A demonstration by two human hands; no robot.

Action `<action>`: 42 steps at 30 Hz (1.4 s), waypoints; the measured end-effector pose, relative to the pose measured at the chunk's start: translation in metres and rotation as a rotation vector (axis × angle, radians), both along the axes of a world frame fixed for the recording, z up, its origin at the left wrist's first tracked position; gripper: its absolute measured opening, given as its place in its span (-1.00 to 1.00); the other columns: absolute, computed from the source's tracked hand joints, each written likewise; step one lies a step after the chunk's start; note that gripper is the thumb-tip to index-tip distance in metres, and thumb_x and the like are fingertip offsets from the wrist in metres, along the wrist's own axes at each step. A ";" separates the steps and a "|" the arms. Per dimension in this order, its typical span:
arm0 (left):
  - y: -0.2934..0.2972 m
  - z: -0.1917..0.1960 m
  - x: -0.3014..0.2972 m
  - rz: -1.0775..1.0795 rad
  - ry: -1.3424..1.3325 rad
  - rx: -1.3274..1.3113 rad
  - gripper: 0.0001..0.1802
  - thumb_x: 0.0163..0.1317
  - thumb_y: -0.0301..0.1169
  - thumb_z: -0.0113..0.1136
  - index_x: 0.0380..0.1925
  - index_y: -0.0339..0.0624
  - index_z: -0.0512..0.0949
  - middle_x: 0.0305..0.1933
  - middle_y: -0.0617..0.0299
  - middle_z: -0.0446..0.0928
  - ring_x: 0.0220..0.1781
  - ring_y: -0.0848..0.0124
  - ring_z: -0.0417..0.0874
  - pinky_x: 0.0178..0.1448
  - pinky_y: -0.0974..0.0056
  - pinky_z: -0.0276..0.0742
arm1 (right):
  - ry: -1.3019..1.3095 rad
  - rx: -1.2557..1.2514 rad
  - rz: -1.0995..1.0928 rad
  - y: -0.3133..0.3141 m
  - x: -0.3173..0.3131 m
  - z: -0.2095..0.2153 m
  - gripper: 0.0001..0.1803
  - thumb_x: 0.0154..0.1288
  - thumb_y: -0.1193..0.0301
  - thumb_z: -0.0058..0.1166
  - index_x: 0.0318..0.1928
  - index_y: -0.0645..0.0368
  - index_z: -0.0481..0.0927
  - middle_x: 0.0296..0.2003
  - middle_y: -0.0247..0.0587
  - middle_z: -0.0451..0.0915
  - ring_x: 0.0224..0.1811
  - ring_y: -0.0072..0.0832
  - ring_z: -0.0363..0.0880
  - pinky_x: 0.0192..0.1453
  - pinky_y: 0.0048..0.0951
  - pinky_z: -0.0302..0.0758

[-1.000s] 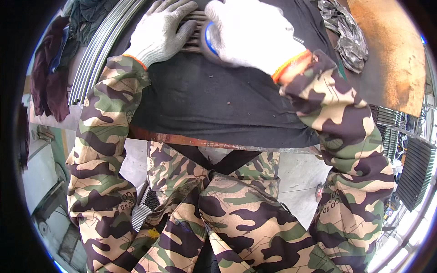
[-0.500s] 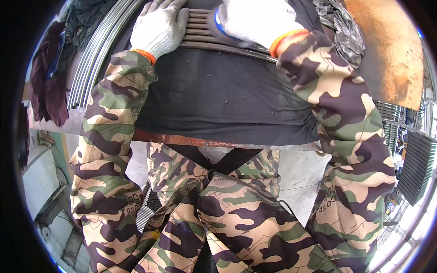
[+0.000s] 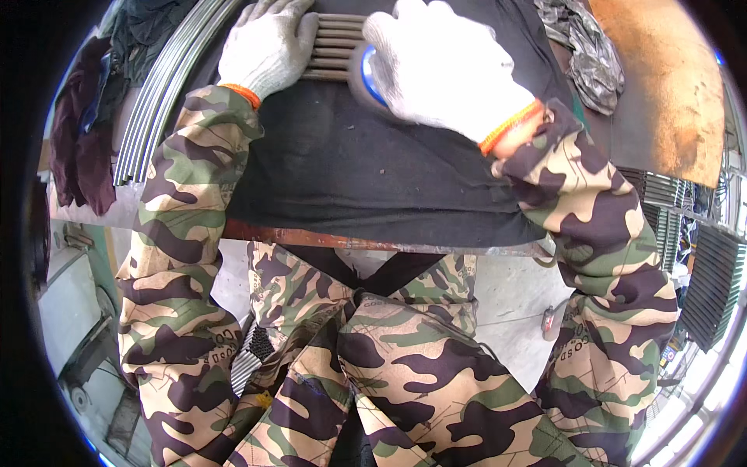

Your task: Sanding the ends of metal rods using a handheld orbital sander

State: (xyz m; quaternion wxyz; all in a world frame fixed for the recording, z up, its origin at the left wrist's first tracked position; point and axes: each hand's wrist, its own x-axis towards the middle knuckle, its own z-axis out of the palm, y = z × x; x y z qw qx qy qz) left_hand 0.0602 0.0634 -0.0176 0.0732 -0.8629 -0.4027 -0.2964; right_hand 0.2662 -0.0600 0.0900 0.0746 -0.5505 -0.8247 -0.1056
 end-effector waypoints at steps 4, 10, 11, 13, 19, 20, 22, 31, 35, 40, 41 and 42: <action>0.001 0.004 -0.005 0.002 0.018 -0.076 -0.55 0.55 -0.23 0.14 0.23 -0.31 0.69 0.36 -0.19 0.68 0.50 -0.19 0.57 0.65 -0.17 0.36 | -0.046 0.016 -0.181 0.035 0.022 -0.008 -0.79 0.43 0.28 0.17 -0.15 0.17 0.63 -0.22 0.13 0.65 -0.14 0.10 0.72 -0.10 0.14 0.68; -0.001 -0.005 -0.005 -0.002 0.032 -0.033 -0.54 0.55 -0.23 0.14 0.24 -0.32 0.68 0.37 -0.18 0.67 0.51 -0.20 0.57 0.66 -0.17 0.34 | 0.010 0.057 0.023 -0.011 0.007 -0.005 -0.80 0.38 0.28 0.22 -0.18 0.15 0.62 -0.26 0.03 0.61 -0.22 0.04 0.69 -0.21 0.11 0.68; 0.000 -0.007 0.008 -0.025 0.013 -0.041 -0.56 0.54 -0.24 0.15 0.22 -0.32 0.69 0.36 -0.18 0.68 0.49 -0.20 0.58 0.65 -0.17 0.35 | -0.024 0.061 -0.023 -0.011 0.011 -0.006 -0.80 0.38 0.28 0.22 -0.18 0.15 0.62 -0.25 0.03 0.62 -0.22 0.04 0.70 -0.21 0.13 0.68; -0.003 0.011 -0.010 -0.022 0.041 -0.038 -0.59 0.52 -0.26 0.18 0.18 -0.32 0.69 0.32 -0.19 0.69 0.44 -0.19 0.61 0.61 -0.17 0.39 | 0.001 0.098 -0.053 0.010 0.011 -0.010 -0.80 0.39 0.27 0.21 -0.17 0.14 0.62 -0.24 0.03 0.63 -0.20 0.05 0.70 -0.21 0.15 0.67; -0.007 -0.005 -0.013 -0.021 0.028 0.036 -0.57 0.52 -0.25 0.19 0.21 -0.33 0.69 0.31 -0.19 0.70 0.44 -0.20 0.61 0.62 -0.18 0.38 | 0.000 -0.023 -0.058 -0.001 0.000 -0.008 -0.76 0.41 0.24 0.20 -0.11 0.14 0.65 -0.20 0.09 0.61 -0.16 0.10 0.70 -0.17 0.16 0.68; -0.009 -0.005 -0.012 -0.031 0.022 0.039 -0.57 0.52 -0.26 0.19 0.21 -0.32 0.69 0.30 -0.19 0.69 0.44 -0.20 0.60 0.62 -0.18 0.38 | 0.002 -0.010 -0.015 -0.007 -0.005 -0.006 -0.77 0.41 0.24 0.20 -0.14 0.13 0.63 -0.22 0.05 0.61 -0.17 0.07 0.71 -0.15 0.15 0.69; -0.010 0.000 -0.013 -0.033 0.018 0.006 -0.57 0.51 -0.26 0.19 0.21 -0.32 0.69 0.31 -0.19 0.69 0.44 -0.20 0.60 0.62 -0.18 0.38 | 0.027 0.017 -0.033 0.003 -0.008 -0.007 -0.76 0.42 0.22 0.19 -0.14 0.13 0.63 -0.20 0.04 0.63 -0.15 0.07 0.72 -0.10 0.15 0.70; 0.000 -0.020 -0.020 0.013 0.161 0.132 -0.53 0.58 -0.17 0.18 0.33 -0.16 0.67 0.43 -0.01 0.67 0.53 0.00 0.59 0.65 -0.08 0.39 | 0.048 -0.012 0.016 -0.001 -0.013 -0.011 -0.76 0.46 0.21 0.17 -0.15 0.13 0.61 -0.21 0.08 0.62 -0.17 0.08 0.70 -0.15 0.17 0.69; 0.005 -0.021 -0.017 -0.025 0.119 0.157 -0.55 0.56 -0.19 0.19 0.29 -0.20 0.68 0.39 0.01 0.69 0.48 -0.01 0.62 0.59 -0.07 0.45 | -0.021 0.034 -0.111 0.038 0.003 -0.018 -0.76 0.45 0.22 0.13 -0.12 0.13 0.64 -0.15 0.10 0.67 -0.12 0.11 0.72 -0.04 0.13 0.68; -0.002 -0.017 -0.018 -0.047 0.105 0.130 -0.57 0.55 -0.21 0.20 0.25 -0.23 0.69 0.32 0.01 0.71 0.42 -0.02 0.64 0.54 -0.06 0.49 | 0.021 -0.057 -0.049 0.000 -0.001 -0.010 -0.75 0.44 0.20 0.18 -0.12 0.12 0.65 -0.18 0.07 0.64 -0.12 0.08 0.71 -0.09 0.12 0.69; -0.004 -0.011 -0.017 -0.062 0.109 0.101 -0.56 0.56 -0.20 0.20 0.27 -0.23 0.68 0.34 0.00 0.70 0.44 -0.02 0.64 0.55 -0.06 0.47 | 0.014 -0.053 -0.046 -0.006 0.000 -0.005 -0.75 0.44 0.20 0.18 -0.13 0.12 0.65 -0.18 0.07 0.64 -0.11 0.08 0.72 -0.09 0.12 0.69; -0.001 -0.012 -0.016 -0.051 0.085 0.114 -0.55 0.56 -0.20 0.19 0.28 -0.23 0.68 0.36 -0.01 0.70 0.46 -0.02 0.62 0.58 -0.07 0.45 | 0.007 -0.047 -0.044 -0.010 0.003 -0.002 -0.75 0.44 0.20 0.18 -0.13 0.12 0.65 -0.18 0.06 0.64 -0.10 0.07 0.72 -0.09 0.12 0.69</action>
